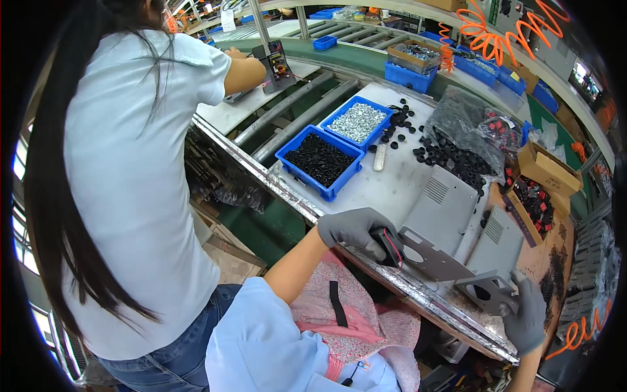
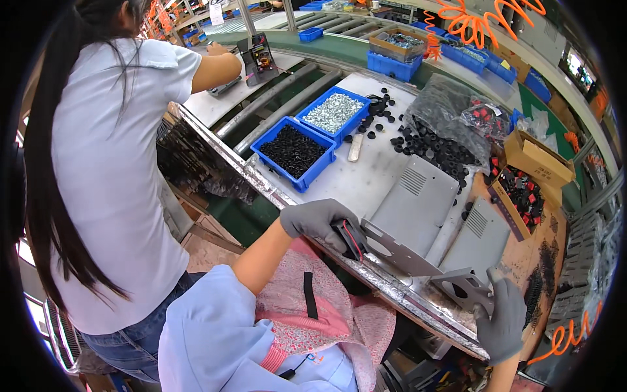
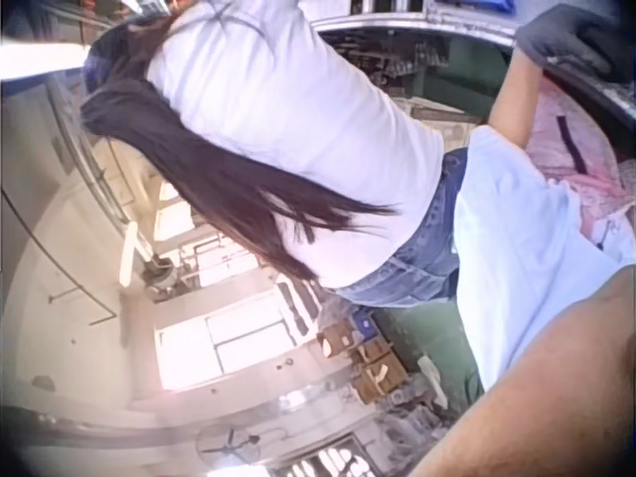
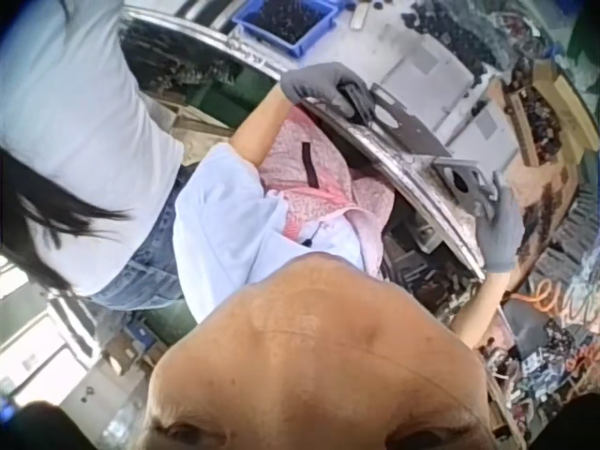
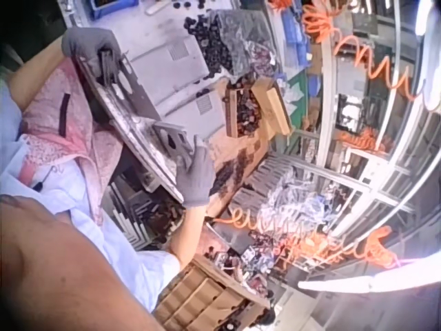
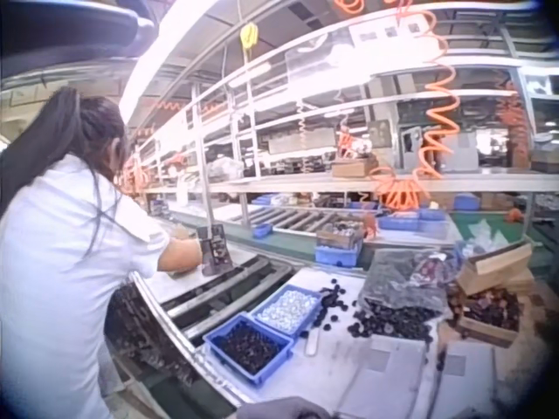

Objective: Assembling a metal casing for an electronic device, including installing a fan and circuit board and securing them with a pneumatic screwdriver.

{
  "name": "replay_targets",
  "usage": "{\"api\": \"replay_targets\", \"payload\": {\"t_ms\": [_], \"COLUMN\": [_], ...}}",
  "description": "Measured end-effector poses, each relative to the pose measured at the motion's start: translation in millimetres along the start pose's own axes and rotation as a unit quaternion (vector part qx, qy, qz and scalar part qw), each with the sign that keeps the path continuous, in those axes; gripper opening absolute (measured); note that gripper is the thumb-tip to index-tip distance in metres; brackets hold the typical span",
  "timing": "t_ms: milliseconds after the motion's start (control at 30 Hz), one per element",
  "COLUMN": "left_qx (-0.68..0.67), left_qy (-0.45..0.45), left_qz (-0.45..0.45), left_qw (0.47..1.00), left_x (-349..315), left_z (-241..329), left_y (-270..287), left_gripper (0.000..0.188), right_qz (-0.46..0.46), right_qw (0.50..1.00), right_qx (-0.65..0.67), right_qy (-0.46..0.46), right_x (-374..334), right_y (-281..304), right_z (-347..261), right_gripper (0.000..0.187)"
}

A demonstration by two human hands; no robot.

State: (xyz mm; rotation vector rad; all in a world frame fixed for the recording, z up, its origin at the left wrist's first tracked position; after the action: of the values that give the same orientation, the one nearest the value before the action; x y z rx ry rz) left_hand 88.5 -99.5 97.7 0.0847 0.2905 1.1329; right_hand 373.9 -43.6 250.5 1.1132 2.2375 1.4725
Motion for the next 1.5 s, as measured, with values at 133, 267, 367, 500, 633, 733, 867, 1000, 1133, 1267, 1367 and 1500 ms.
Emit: {"api": "replay_targets", "payload": {"t_ms": [133, 267, 367, 500, 633, 733, 867, 1000, 1133, 1267, 1367, 1500], "left_qx": [0.004, -0.021, -0.009, 0.266, 0.229, 0.231, 0.278, 0.364, 0.434, 0.452, 0.381, 0.375], "left_qy": [-0.018, -0.004, -0.059, -0.107, -0.090, -0.137, -0.183, -0.229, -0.267, -0.243, -0.206, -0.210], "left_qz": [-0.014, -0.037, -0.063, -0.066, 0.011, 0.084, 0.191, 0.332, 0.400, 0.446, 0.488, 0.486], "left_qw": [1.000, 0.999, 0.996, 0.956, 0.969, 0.960, 0.923, 0.840, 0.762, 0.733, 0.758, 0.761], "left_x": [5, -1, -14, -13, -24, -31, -40, -60, -65, -63, -72, -74], "left_z": [14, 38, 75, 105, 113, 126, 140, 162, 177, 180, 159, 153], "left_y": [-16, -32, -52, -72, -55, -44, -30, -22, -24, -9, 13, 21], "left_gripper": [0.041, 0.042, 0.042, 0.046, 0.044, 0.043, 0.043, 0.047, 0.045, 0.041, 0.040, 0.044], "right_qz": [0.038, 0.018, 0.025, 0.027, 0.068, 0.043, 0.125, 0.136, 0.080, 0.069, 0.079, 0.118], "right_qw": [0.983, 0.969, 0.964, 0.960, 0.957, 0.963, 0.945, 0.870, 0.929, 0.954, 0.957, 0.939], "right_qx": [-0.067, 0.033, 0.119, 0.160, 0.224, 0.239, 0.302, 0.473, 0.300, 0.169, 0.107, 0.097], "right_qy": [0.165, 0.246, 0.237, 0.227, 0.170, 0.113, 0.013, -0.028, 0.202, 0.237, 0.259, 0.307], "right_x": [8, -7, -3, -1, 1, -4, -19, -22, -2, 12, 14, 4], "right_y": [0, -37, -60, -85, -71, -74, -59, -52, -54, -96, -100, -80], "right_z": [-84, -117, -132, -136, -122, -109, -79, -95, -162, -179, -182, -183], "right_gripper": [0.051, 0.040, 0.043, 0.043, 0.022, 0.022, 0.014, 0.019, 0.028, 0.041, 0.041, 0.041]}}
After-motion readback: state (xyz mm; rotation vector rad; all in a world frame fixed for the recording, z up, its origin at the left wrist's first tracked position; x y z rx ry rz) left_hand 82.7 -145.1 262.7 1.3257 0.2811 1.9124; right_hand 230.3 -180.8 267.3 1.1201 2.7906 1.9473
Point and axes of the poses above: each hand's wrist, its own x-axis towards the middle knuckle, its own y-axis out of the back of the hand, z = x × y, the point moved 10 cm from there along x, towards the middle knuckle, and after that the axes turned 13 degrees about x, right-handed, at the moved point
